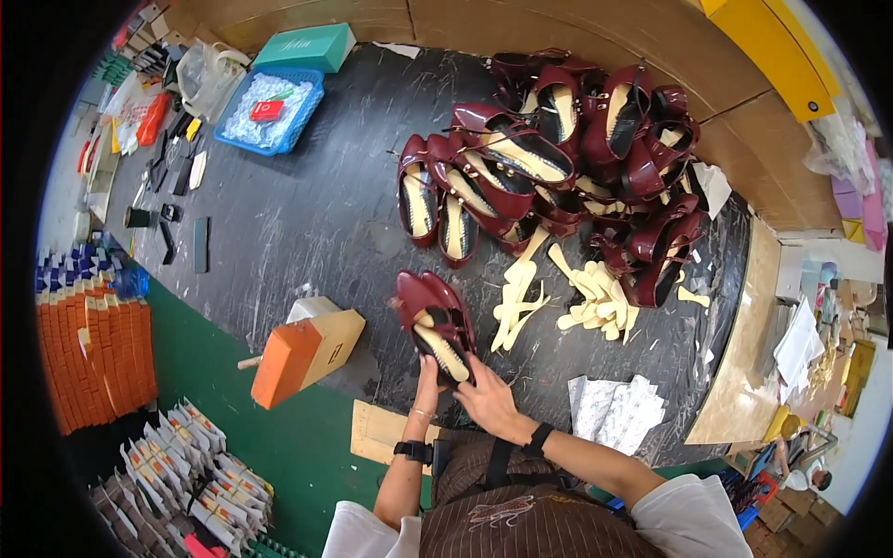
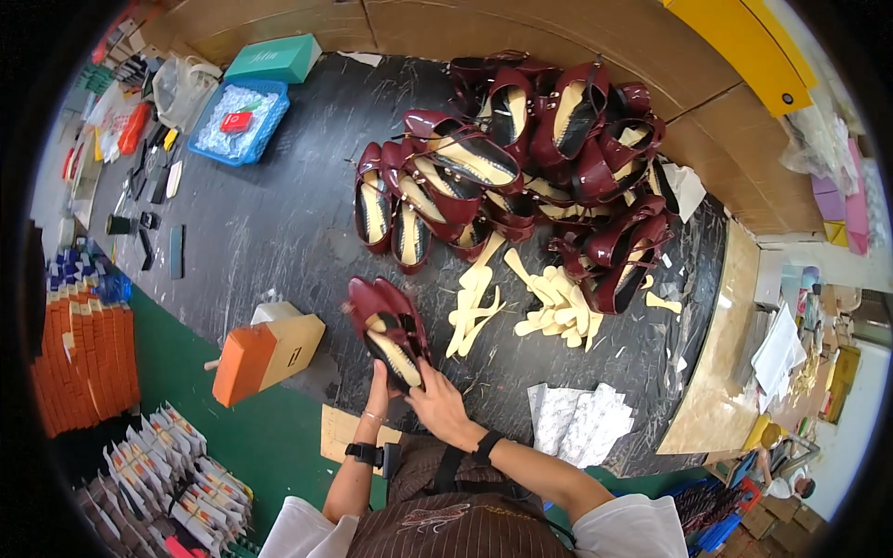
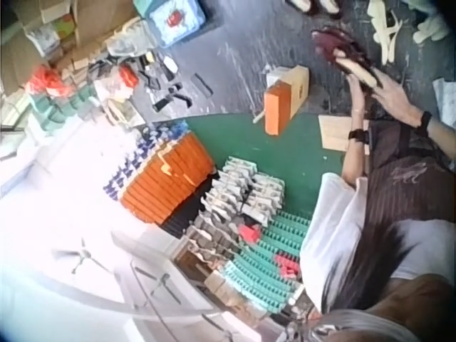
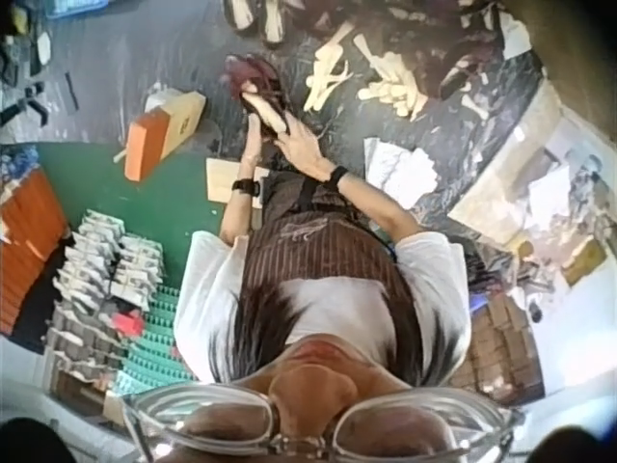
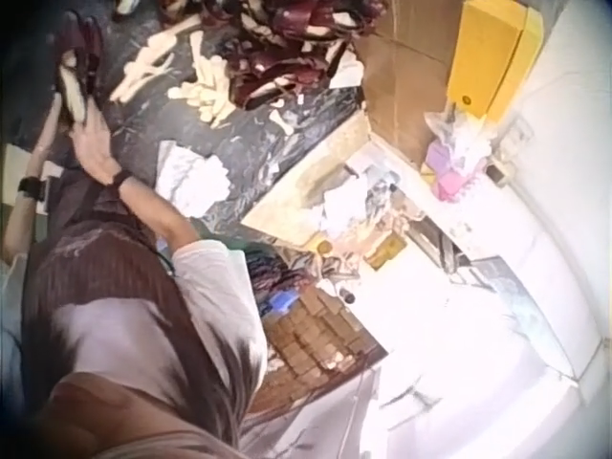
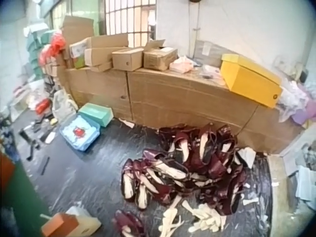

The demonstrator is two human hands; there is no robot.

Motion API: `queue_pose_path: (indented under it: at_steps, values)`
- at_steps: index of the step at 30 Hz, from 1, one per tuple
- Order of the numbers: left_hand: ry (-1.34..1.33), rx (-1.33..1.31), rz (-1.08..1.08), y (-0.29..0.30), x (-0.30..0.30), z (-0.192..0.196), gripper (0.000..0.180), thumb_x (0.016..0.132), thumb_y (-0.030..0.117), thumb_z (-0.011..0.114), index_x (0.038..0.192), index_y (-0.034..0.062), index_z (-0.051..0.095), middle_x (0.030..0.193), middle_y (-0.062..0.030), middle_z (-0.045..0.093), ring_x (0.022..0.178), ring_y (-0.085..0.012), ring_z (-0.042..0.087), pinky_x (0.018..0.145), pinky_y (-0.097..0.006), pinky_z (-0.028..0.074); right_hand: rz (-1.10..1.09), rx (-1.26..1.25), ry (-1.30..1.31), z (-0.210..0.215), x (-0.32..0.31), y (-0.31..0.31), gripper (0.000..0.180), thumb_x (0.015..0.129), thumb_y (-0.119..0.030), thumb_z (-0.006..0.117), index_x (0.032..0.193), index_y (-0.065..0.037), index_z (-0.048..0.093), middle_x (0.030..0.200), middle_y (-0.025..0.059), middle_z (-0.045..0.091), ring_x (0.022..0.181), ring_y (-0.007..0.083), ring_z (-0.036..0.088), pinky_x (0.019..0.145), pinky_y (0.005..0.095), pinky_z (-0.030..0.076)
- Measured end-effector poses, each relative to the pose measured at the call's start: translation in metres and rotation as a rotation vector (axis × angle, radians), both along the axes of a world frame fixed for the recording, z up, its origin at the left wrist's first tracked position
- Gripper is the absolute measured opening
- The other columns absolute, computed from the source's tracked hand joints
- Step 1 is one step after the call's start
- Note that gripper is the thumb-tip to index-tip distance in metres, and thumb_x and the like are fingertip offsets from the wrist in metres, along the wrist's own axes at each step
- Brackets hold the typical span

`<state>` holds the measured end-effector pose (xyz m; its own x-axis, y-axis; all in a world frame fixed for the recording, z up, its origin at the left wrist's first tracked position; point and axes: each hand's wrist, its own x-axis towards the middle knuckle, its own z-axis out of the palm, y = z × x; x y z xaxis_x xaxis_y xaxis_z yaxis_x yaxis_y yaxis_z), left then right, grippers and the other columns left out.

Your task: The recorder is inspecting and sorting high-heeled shoes on a workbench, checking quality and preparing them for further processing.

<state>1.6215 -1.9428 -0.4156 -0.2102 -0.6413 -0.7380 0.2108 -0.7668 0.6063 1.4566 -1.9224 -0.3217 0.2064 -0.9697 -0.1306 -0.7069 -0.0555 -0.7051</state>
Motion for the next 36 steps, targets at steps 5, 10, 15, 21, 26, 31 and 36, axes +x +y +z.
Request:
queue_pose_path:
  at_steps: [5, 10, 15, 21, 26, 31, 36]
  values:
    - [-0.403, -0.34, -0.177, -0.002, -0.012, 0.003, 0.06, 0.077, 0.007, 0.064, 0.13, -0.0018, 0.038, 0.12, -0.0197, 0.055, 0.111, -0.0297, 0.055, 0.096, -0.035, 0.041, -0.115, -0.254, 0.045, 0.043, -0.047, -0.085, 0.032, 0.081, -0.023, 0.061, 0.106, -0.003, 0.059, 0.126, 0.0211, 0.049, 0.123, 0.039, 0.042, 0.104, 0.0503, 0.031]
    - [-0.733, -0.457, -0.367, -0.014, -0.02, 0.031, 0.074, 0.078, -0.001, 0.058, 0.143, 0.0045, 0.023, 0.121, -0.0223, 0.055, 0.112, -0.0348, 0.055, 0.095, -0.038, 0.042, -0.208, -0.493, 0.587, 0.062, -0.138, -0.227, 0.053, 0.068, 0.0, 0.059, 0.12, 0.0, 0.048, 0.123, 0.0199, 0.05, 0.126, 0.0356, 0.039, 0.11, 0.0497, 0.024]
    - [-0.876, -0.382, -0.45, -0.029, -0.037, 0.043, 0.081, 0.079, 0.007, 0.059, 0.146, 0.0077, 0.013, 0.121, -0.0284, 0.051, 0.104, -0.0448, 0.053, 0.091, -0.044, 0.043, -0.221, -0.478, 0.29, 0.056, -0.185, -0.269, 0.007, 0.077, -0.008, 0.061, 0.083, -0.004, 0.062, 0.074, 0.0116, 0.063, 0.089, 0.028, 0.06, 0.107, 0.0479, 0.028]
    - [-0.408, -0.431, -0.221, -0.019, -0.009, 0.023, 0.085, 0.082, 0.019, 0.066, 0.146, 0.0023, 0.012, 0.135, -0.0186, 0.043, 0.121, -0.0279, 0.046, 0.1, -0.035, 0.038, -0.478, -0.227, -0.509, 0.113, -0.089, -0.212, 0.014, 0.084, -0.011, 0.063, 0.09, 0.0, 0.056, 0.069, 0.0113, 0.059, 0.06, 0.0257, 0.057, 0.063, 0.0329, 0.046]
    - [-0.06, -0.027, -0.125, -0.019, -0.004, 0.031, 0.075, 0.092, 0.063, 0.03, 0.149, 0.0225, 0.005, 0.145, -0.0098, 0.03, 0.13, -0.0259, 0.034, 0.097, -0.046, 0.04, 0.022, -0.491, -0.142, 0.056, -0.02, -0.104, 0.023, 0.076, -0.007, 0.066, 0.095, -0.002, 0.054, 0.077, 0.0082, 0.058, 0.066, 0.0223, 0.056, 0.061, 0.0334, 0.044]
    - [-0.063, -0.147, -0.133, -0.011, -0.023, 0.039, 0.077, 0.091, 0.067, 0.02, 0.149, 0.0165, 0.008, 0.143, -0.0076, 0.034, 0.124, -0.0233, 0.043, 0.093, -0.037, 0.044, 0.19, -0.195, 0.156, -0.006, -0.005, -0.017, 0.031, 0.072, -0.007, 0.055, 0.103, 0.001, 0.055, 0.079, 0.0094, 0.059, 0.079, 0.023, 0.057, 0.072, 0.0311, 0.043]
    - [-0.277, -0.238, -0.181, -0.003, -0.022, 0.026, 0.078, 0.091, 0.025, 0.05, 0.146, 0.0048, -0.002, 0.136, -0.023, 0.042, 0.123, -0.0338, 0.045, 0.097, -0.036, 0.038, 0.118, -0.301, -0.067, 0.033, -0.041, -0.081, 0.018, 0.078, -0.006, 0.06, 0.095, -0.003, 0.063, 0.09, 0.0132, 0.062, 0.084, 0.0281, 0.06, 0.072, 0.0387, 0.048]
